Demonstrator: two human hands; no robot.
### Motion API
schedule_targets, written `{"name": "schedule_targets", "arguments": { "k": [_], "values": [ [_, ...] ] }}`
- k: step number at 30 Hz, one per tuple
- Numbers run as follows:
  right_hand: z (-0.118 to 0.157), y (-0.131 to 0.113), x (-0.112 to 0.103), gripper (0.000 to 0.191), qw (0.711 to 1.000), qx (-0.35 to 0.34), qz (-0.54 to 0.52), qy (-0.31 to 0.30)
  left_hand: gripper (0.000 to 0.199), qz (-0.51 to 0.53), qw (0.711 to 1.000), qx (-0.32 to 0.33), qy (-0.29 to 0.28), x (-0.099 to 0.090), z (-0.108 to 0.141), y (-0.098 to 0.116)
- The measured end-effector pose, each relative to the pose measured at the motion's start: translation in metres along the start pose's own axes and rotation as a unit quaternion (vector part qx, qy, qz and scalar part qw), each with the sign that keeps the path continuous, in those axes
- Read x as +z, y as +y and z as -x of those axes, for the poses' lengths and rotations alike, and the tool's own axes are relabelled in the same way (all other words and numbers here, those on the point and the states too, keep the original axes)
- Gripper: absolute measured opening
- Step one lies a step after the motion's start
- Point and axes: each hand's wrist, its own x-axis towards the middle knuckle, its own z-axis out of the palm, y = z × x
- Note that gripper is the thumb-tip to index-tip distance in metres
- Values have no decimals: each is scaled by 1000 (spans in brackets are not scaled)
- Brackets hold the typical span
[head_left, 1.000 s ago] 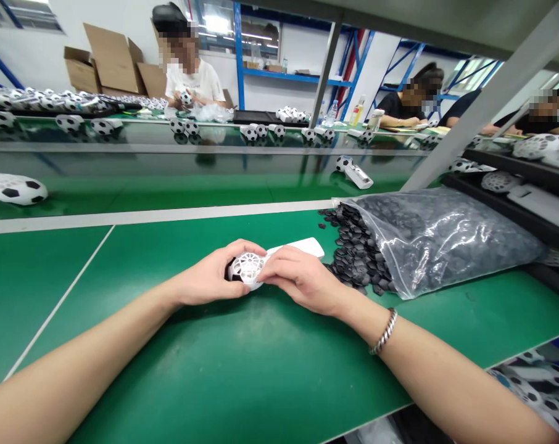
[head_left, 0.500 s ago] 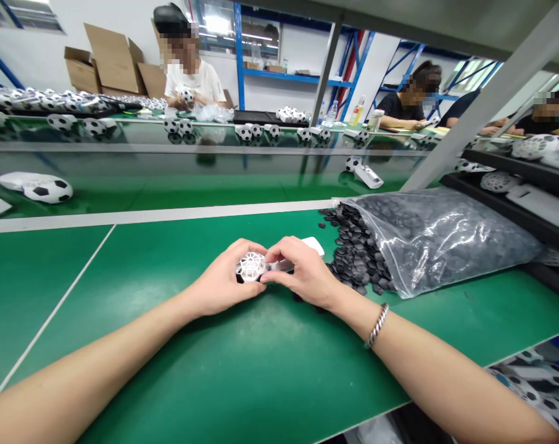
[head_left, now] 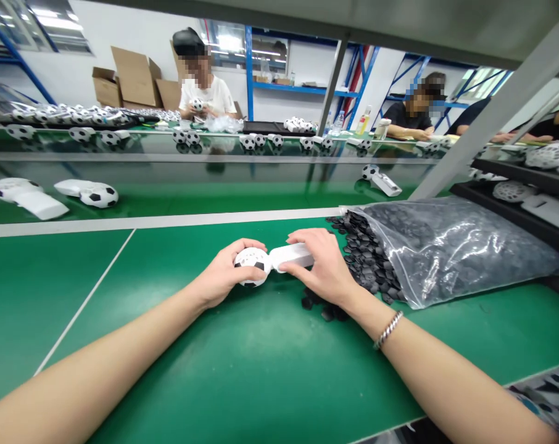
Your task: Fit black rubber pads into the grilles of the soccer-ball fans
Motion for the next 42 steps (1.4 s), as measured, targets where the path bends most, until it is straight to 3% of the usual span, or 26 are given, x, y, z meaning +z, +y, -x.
{"name": "schedule_targets", "arguments": {
  "k": [3, 6, 10, 13, 17, 23, 27, 31, 34, 38, 42],
  "values": [
    [1, 6, -3, 46, 998, -10, 58, 9, 39, 152, 987, -46, 24, -6, -5, 2],
    [2, 11, 1, 46, 997, -6, 77, 7, 27, 226, 971, -71, 37, -11, -8, 4],
    [4, 11, 8, 44, 999, 19, -6, -28, 36, 289, 953, -70, 58, -12, -9, 3],
    [7, 9, 12, 39, 995, 61, -60, -50, 43, 373, 926, -41, 32, -8, -6, -2],
    [10, 7, 15, 34, 989, 98, -85, -73, 36, 345, 938, -18, -4, 2, -3, -11],
    [13, -6, 13, 39, 975, 103, -124, -154, 28, 323, 945, -22, 54, 11, -7, -16],
    [14, 0, 2, 46, 965, 107, -102, -215, 27, 312, 945, -33, 92, 8, -11, -14],
    [18, 22, -12, 34, 963, 98, -37, -247, 22, 291, 947, -34, 128, -8, -20, -11],
    [20, 31, -18, 33, 946, 124, -28, -299, 17, 277, 948, -28, 154, -27, -34, -9],
    [20, 27, -15, 23, 912, 189, -36, -364, 17, 254, 949, -28, 183, -51, -60, -8],
    [19, 23, -8, 23, 892, 202, -47, -401, 21, 227, 952, -28, 204, -65, -89, -8]
  ]
}}
